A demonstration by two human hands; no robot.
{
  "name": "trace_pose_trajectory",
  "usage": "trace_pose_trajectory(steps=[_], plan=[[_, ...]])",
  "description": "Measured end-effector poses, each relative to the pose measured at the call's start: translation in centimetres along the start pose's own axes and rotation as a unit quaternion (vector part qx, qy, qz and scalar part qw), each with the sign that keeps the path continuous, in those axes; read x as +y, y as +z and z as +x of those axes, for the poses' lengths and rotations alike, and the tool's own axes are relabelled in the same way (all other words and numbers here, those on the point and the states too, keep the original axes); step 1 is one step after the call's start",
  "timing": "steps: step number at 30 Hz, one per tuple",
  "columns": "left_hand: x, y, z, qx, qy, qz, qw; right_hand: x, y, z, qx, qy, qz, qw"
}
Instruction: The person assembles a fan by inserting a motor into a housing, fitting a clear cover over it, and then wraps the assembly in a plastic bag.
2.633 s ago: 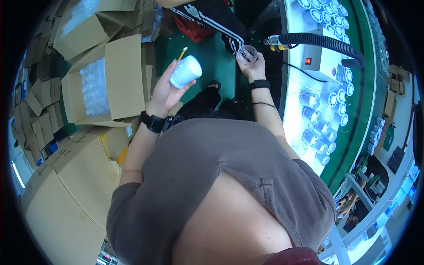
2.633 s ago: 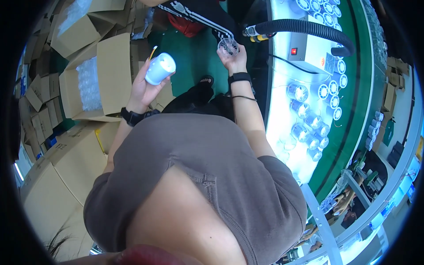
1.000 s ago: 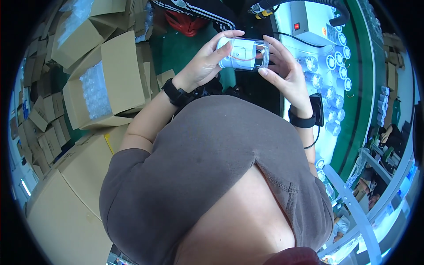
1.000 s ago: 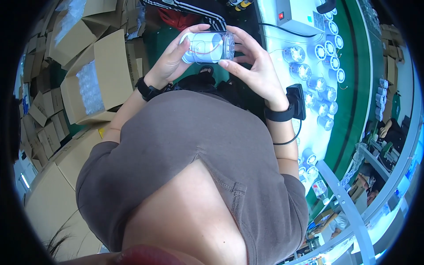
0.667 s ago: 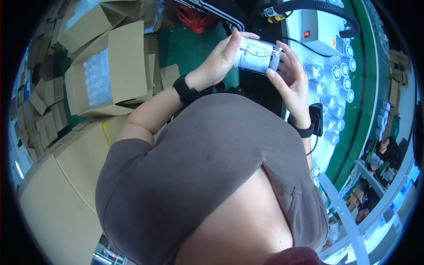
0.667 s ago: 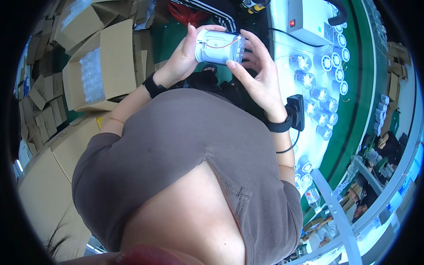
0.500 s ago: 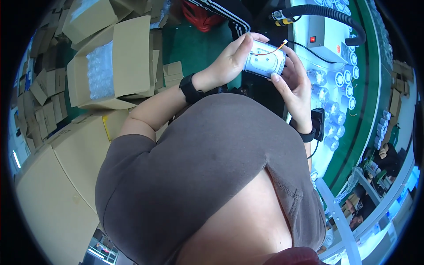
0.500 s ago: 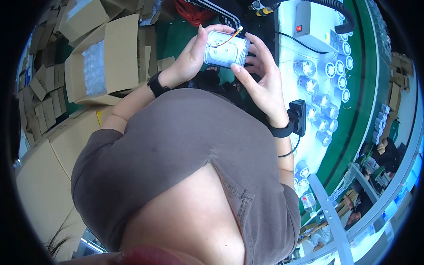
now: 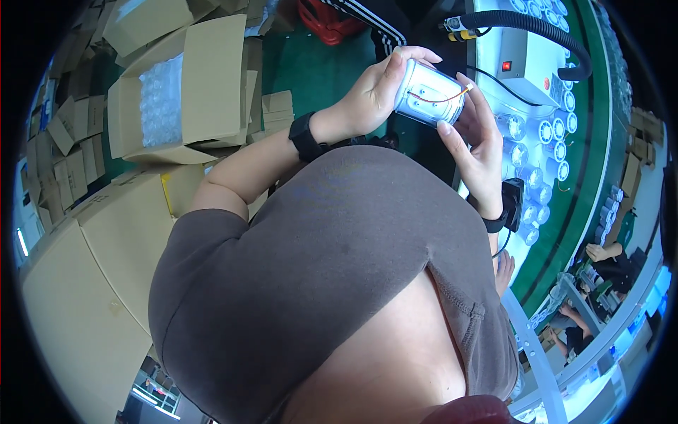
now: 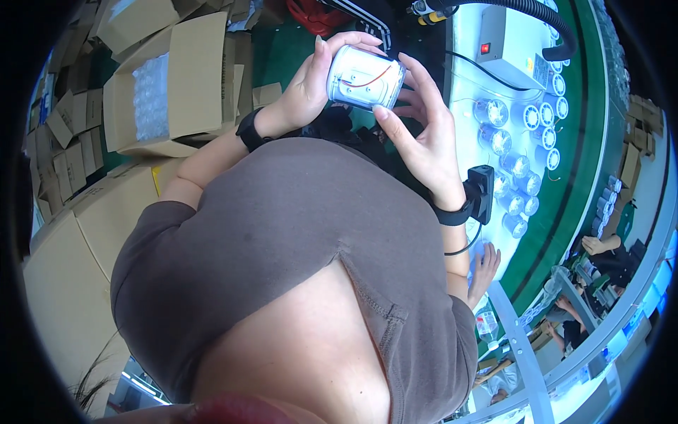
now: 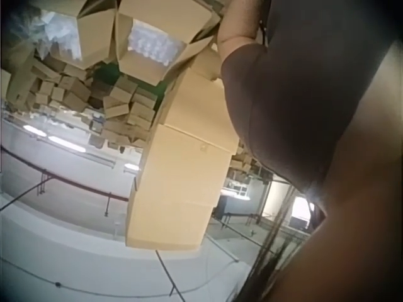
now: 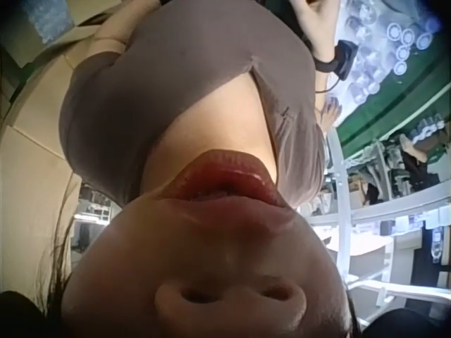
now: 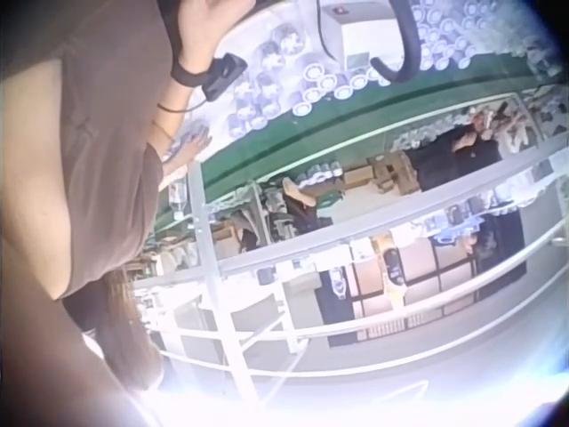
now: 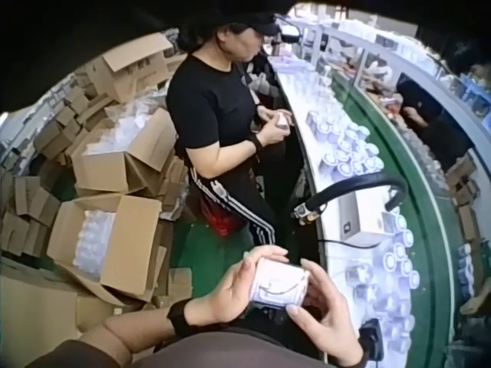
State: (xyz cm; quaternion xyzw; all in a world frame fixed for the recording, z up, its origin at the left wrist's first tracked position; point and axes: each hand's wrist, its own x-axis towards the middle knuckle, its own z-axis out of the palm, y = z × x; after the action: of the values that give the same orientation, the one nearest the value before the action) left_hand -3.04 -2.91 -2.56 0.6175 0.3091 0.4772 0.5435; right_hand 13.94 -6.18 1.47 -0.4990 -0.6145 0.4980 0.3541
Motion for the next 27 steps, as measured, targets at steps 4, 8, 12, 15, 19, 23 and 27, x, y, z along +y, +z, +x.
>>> trace_pose_trajectory(steps=[4, 8, 12, 15, 19, 23, 27], plan=[[0.4, 0.0, 0.1, -0.016, -0.03, 0.023, 0.999, -0.2, 0.1, -0.1, -0.005, 0.001, 0.002, 1.0], [0.7, 0.1, 0.0, -0.016, -0.048, 0.001, 0.999, 0.1, 0.4, -0.2, -0.004, -0.017, -0.01, 1.0], [0.7, 0.6, -0.1, -0.004, -0.043, -0.017, 0.999, 0.3, 0.8, -0.8, 0.005, -0.042, -0.048, 0.998], [0.5, 1.1, -0.3, 0.004, -0.032, -0.014, 0.999, 0.6, 1.1, -1.4, 0.016, -0.056, -0.067, 0.996], [-0.2, 1.7, 0.4, -0.049, -0.059, -0.03, 0.997, 1.8, 1.5, -2.1, 0.061, -0.051, -0.039, 0.996], [-2.0, 2.6, 2.6, -0.144, -0.169, -0.101, 0.97, 3.4, -0.1, -2.6, 0.112, -0.013, 0.017, 0.994], [-3.3, 7.2, 4.9, -0.166, -0.372, -0.288, 0.867, 5.0, -3.8, -6.2, 0.211, 0.092, 0.126, 0.965]])
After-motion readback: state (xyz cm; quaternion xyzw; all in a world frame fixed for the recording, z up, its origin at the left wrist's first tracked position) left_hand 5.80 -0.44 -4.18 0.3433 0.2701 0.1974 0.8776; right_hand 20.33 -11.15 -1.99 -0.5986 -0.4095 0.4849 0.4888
